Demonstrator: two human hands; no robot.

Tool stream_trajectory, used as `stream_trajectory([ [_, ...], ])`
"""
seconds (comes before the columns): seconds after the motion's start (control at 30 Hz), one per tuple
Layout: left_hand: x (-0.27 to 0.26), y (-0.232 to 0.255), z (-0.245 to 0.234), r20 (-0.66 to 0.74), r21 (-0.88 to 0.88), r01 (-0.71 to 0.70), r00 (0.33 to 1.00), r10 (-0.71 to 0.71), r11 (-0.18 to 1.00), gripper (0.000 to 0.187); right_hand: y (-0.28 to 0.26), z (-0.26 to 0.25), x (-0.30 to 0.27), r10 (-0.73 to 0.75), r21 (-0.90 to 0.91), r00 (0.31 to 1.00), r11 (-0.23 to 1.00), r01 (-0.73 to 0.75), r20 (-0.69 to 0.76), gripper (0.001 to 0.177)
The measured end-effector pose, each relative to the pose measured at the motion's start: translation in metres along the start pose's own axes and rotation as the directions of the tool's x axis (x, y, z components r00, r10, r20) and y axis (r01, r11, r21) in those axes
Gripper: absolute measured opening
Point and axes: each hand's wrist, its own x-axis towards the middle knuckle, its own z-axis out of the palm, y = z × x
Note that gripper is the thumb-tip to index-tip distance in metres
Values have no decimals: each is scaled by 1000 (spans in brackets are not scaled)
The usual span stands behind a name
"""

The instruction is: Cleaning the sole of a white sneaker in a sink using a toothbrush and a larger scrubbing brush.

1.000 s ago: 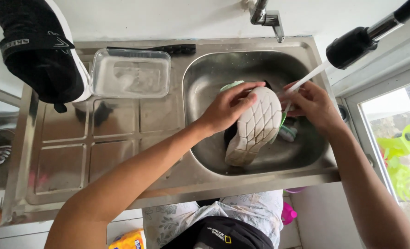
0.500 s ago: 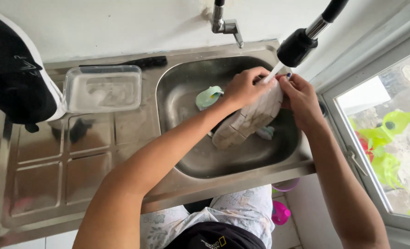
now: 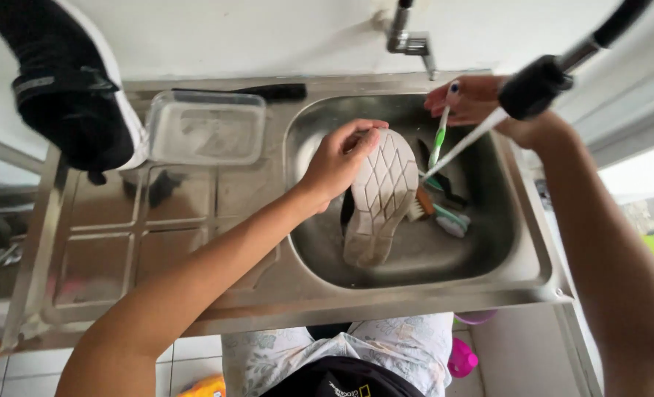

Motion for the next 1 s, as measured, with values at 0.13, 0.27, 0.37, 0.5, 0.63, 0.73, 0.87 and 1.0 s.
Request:
stream_trajectory([
  [0.13,-15,-10,-22,-29,-84,10,1000,-13,996,31,9,-19,38,-128,74,987,990,122,94,10],
  [0.27,-18,-18,-35,31,-178,-47,998,53,983,28,-31,-6,34,-100,27,995,995,99,29,31],
  [0.37,-19,-20,-38,30,-85,-167,985,170,982,29,-37,6,36,-139,64,984,987,147,-115,33],
  [0.5,-24,-22,-39,30,205,-364,930,366,908,34,-17,24,36,-234,50,944,966,253,-233,36],
  [0.63,-24,-22,-43,29,185,-341,939,341,922,36,5,73,28,105,28,959,994,-102,-263,15],
  [0.73,-18,-36,-42,-67,64,-260,962,264,963,28,60,87,25,81,-98,977,990,-103,-199,19],
  [0.87,-15,-39,-47,-45,7,-265,963,265,964,30,56,99,15,155,-302,981,936,-183,-114,27],
  [1.0,-18,-40,-44,-36,10,-271,962,271,963,31,55,95,16,-446,-610,877,749,257,-179,28],
])
